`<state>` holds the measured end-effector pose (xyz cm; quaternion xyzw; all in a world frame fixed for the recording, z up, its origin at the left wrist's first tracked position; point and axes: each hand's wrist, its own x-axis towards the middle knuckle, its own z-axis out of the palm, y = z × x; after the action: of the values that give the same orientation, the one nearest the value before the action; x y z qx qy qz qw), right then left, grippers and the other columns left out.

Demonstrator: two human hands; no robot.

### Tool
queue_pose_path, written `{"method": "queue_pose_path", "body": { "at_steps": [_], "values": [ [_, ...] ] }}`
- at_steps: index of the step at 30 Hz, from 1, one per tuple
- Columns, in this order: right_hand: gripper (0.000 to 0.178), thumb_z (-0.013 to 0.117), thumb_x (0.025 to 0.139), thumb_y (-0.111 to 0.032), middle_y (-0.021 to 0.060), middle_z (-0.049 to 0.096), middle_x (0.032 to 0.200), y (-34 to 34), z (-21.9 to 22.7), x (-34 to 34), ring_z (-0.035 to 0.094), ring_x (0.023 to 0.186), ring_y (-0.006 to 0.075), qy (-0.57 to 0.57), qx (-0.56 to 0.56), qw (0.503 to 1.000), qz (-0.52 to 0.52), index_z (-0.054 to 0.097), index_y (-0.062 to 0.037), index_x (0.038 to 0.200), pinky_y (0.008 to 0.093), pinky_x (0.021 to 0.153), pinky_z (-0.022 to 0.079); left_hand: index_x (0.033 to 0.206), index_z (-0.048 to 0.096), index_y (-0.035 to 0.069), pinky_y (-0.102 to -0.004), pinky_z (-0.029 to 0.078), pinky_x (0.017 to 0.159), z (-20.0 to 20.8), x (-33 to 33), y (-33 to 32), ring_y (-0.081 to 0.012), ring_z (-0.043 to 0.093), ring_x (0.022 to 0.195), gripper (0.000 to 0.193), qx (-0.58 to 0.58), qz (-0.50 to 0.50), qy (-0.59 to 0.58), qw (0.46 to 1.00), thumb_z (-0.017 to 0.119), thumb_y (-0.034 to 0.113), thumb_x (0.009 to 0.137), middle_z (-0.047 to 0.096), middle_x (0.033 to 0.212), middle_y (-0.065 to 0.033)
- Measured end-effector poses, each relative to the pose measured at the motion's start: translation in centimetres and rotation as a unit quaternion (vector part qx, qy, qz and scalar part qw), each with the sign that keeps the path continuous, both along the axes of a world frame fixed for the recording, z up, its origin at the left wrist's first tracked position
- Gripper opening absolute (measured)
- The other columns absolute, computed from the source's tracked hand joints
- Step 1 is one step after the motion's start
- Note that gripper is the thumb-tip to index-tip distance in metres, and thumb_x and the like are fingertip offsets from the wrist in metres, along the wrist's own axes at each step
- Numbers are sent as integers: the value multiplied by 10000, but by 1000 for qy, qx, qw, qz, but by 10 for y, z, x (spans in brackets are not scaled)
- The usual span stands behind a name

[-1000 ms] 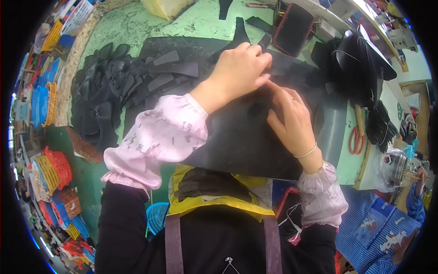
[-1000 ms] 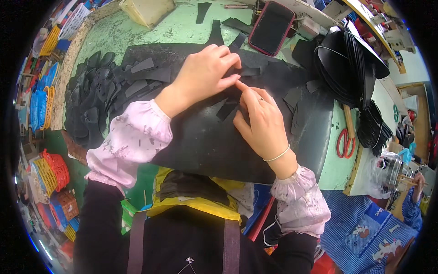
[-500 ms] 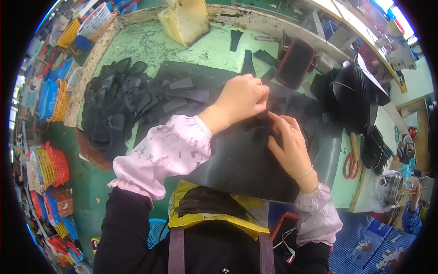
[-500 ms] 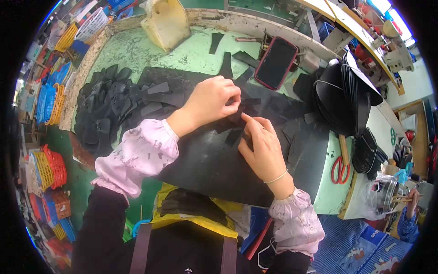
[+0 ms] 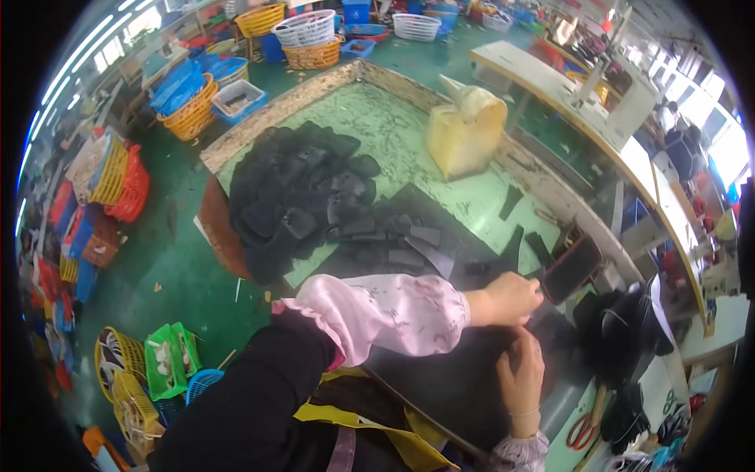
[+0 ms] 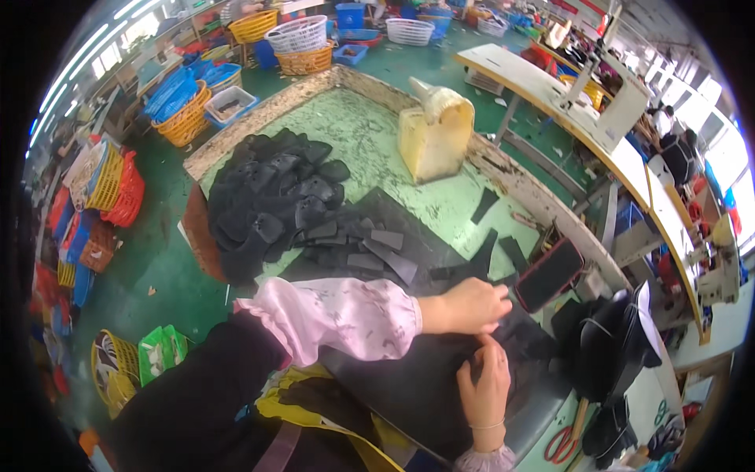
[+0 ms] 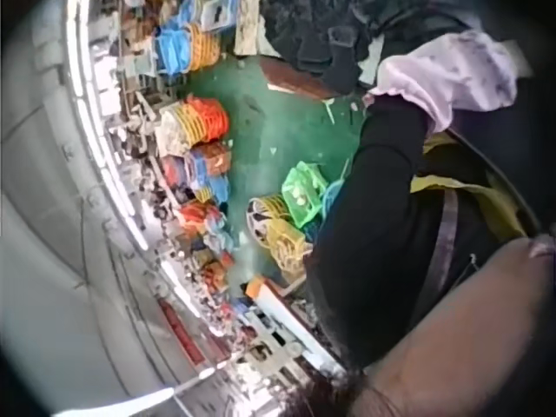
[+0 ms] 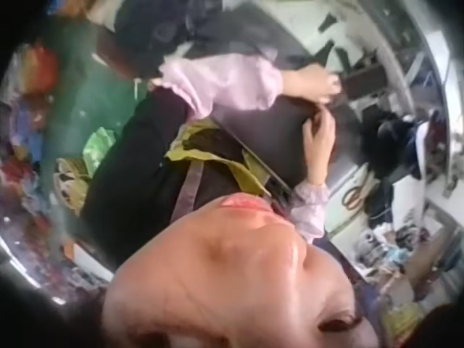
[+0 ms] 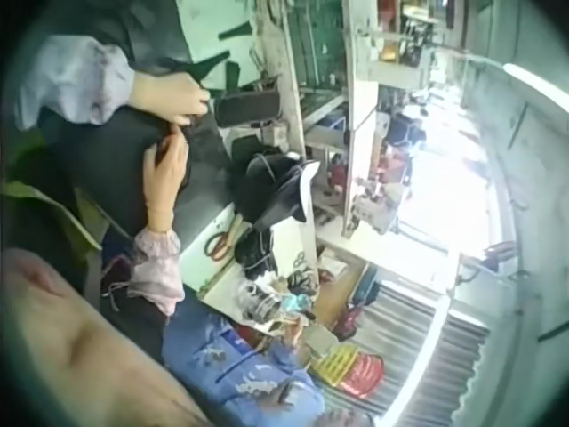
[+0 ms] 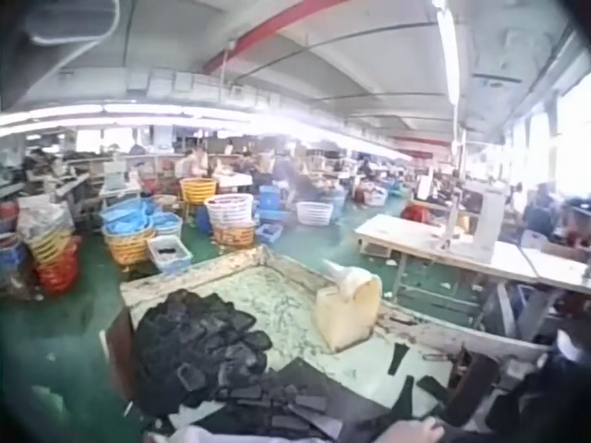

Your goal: Picking up small black components and placing them onto a larger black base material on a workbench

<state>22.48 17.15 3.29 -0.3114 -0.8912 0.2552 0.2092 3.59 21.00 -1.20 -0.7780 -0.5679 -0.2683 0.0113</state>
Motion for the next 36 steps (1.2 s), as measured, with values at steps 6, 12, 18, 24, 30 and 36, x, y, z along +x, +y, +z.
{"method": "queue_pose_path", "body": {
  "at_steps": [6, 12, 18, 24, 30, 36],
  "values": [
    [590, 676, 813, -66, 194, 662, 1138, 0, -4, -6, 643, 1011, 343, -23, 29, 999, 35, 562, 19, 1386, 427, 934, 516, 937, 640, 59, -406, 592, 622, -10, -3, 8, -292, 725, 702, 218, 29, 13, 48, 998, 713, 234, 830, 657, 858, -129],
    [228, 689, 806, -55, 248, 626, 1322, -2, 2, -5, 583, 1255, 425, -15, 35, 999, 34, 551, 16, 972, 461, 1001, 500, 1045, 607, 58, -474, 584, 672, 15, -6, 4, -368, 714, 803, 381, -73, 0, -17, 997, 749, 318, 807, 652, 920, -181],
    [217, 663, 811, -47, 227, 612, 1375, 2, 4, -10, 590, 1252, 392, -15, 58, 998, 27, 551, 19, 984, 440, 989, 518, 953, 617, 53, -475, 573, 709, 13, -16, 9, -369, 708, 775, 187, -41, -26, -65, 997, 672, 218, 885, 708, 821, -152],
    [220, 646, 807, -48, 185, 622, 1389, -1, -1, -15, 586, 1266, 352, -39, 92, 995, 17, 568, 13, 1003, 410, 981, 534, 1038, 556, 1, -299, 554, 528, 28, -40, -13, -181, 717, 667, 204, -191, -2, -319, 928, 642, 184, 1011, 706, 778, -112],
    [237, 668, 799, -63, 173, 631, 1381, 1, -3, -9, 581, 1270, 356, -22, 74, 997, 8, 568, 6, 1003, 413, 982, 529, 1057, 577, 7, -301, 534, 547, 16, -51, -17, -164, 670, 653, 192, -93, -21, -284, 954, 640, 183, 1013, 700, 823, -105],
    [208, 661, 872, -61, 215, 712, 1062, 36, -16, 8, 701, 967, 376, 199, -247, 943, -100, 509, -4, 1001, 418, 847, 545, 1024, 593, 7, -455, 495, 697, 28, -38, -19, -432, 659, 814, 247, -121, 5, -297, 947, 662, 238, 969, 669, 876, -219]
  ]
}}
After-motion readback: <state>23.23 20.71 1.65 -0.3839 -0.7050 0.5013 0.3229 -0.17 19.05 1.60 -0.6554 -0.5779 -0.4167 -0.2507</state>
